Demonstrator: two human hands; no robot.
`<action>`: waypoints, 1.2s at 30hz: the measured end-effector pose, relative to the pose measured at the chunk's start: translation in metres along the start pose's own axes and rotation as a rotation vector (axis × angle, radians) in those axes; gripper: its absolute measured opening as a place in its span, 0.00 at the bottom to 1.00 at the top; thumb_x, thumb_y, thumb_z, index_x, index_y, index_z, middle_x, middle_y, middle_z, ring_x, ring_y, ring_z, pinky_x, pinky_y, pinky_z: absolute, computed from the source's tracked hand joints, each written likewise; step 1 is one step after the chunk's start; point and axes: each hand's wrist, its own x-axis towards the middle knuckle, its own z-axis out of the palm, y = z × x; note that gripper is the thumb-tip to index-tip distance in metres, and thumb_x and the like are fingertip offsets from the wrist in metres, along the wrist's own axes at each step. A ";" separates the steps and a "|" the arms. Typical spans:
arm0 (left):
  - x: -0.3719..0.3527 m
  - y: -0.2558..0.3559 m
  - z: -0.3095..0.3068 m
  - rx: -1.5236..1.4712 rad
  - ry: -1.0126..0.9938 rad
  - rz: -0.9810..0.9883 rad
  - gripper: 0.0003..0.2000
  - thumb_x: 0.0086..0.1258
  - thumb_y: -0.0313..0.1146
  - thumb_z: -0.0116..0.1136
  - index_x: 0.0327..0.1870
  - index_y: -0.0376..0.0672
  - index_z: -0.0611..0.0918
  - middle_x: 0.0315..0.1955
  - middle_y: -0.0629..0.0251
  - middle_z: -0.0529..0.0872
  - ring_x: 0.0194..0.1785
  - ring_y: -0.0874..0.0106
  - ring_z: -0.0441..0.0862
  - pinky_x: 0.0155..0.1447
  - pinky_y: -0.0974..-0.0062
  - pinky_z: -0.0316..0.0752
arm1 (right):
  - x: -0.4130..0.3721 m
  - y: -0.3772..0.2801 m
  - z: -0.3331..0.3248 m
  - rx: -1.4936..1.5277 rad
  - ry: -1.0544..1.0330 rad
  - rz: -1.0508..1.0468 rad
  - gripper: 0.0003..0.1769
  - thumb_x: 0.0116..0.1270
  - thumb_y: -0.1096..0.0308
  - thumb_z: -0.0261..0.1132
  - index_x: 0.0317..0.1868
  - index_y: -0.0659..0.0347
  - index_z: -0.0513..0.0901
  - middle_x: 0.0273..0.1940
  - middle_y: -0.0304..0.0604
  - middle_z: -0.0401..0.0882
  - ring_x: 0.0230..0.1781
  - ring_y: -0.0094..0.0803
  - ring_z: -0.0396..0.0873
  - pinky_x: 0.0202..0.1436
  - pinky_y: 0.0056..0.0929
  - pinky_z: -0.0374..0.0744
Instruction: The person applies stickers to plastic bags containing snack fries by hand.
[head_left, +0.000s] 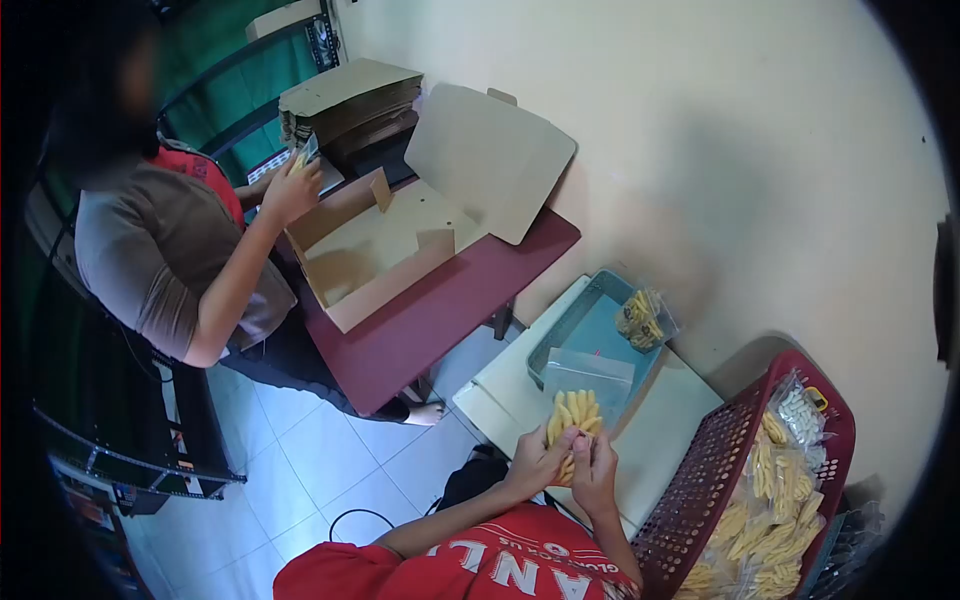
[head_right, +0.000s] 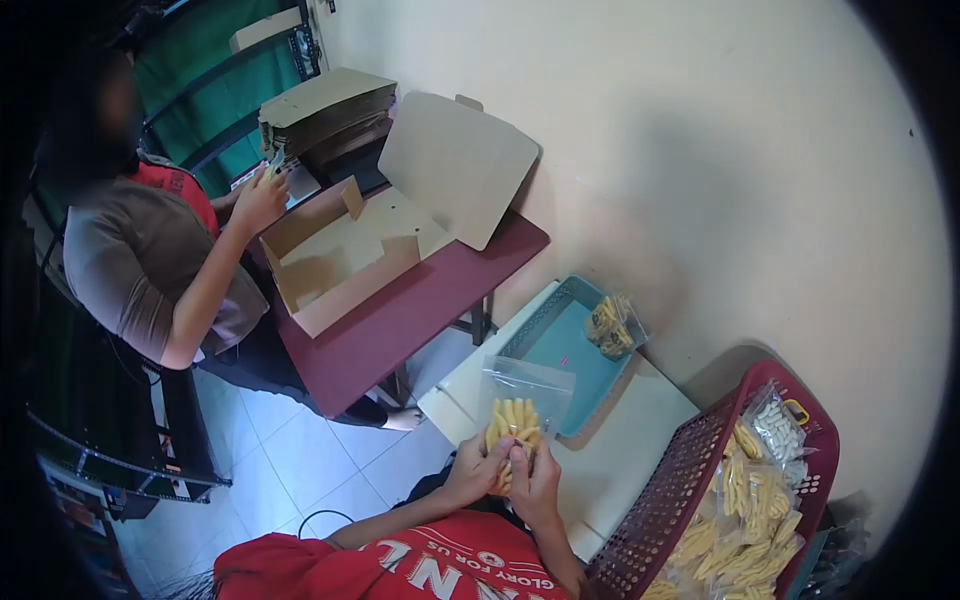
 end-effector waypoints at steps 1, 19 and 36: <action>-0.005 -0.004 -0.001 -0.003 0.004 -0.002 0.16 0.63 0.38 0.43 0.43 0.33 0.69 0.29 0.59 0.79 0.34 0.75 0.76 0.38 0.78 0.69 | -0.003 0.002 -0.002 -0.020 -0.040 0.043 0.16 0.60 0.61 0.51 0.35 0.70 0.69 0.26 0.48 0.73 0.27 0.27 0.72 0.29 0.24 0.70; 0.023 -0.040 -0.041 0.373 -0.065 -0.034 0.28 0.57 0.39 0.53 0.54 0.36 0.57 0.47 0.54 0.60 0.49 0.63 0.65 0.52 0.71 0.62 | 0.023 0.082 -0.025 -0.112 -0.219 0.334 0.16 0.51 0.62 0.63 0.36 0.65 0.76 0.26 0.33 0.68 0.29 0.19 0.64 0.31 0.18 0.66; 0.153 -0.044 -0.178 0.302 0.159 -0.181 0.25 0.55 0.29 0.54 0.52 0.37 0.57 0.45 0.58 0.57 0.44 0.69 0.66 0.41 0.76 0.70 | 0.257 0.230 -0.004 -0.595 0.694 0.302 0.14 0.42 0.70 0.65 0.27 0.69 0.72 0.20 0.53 0.73 0.23 0.45 0.75 0.27 0.37 0.71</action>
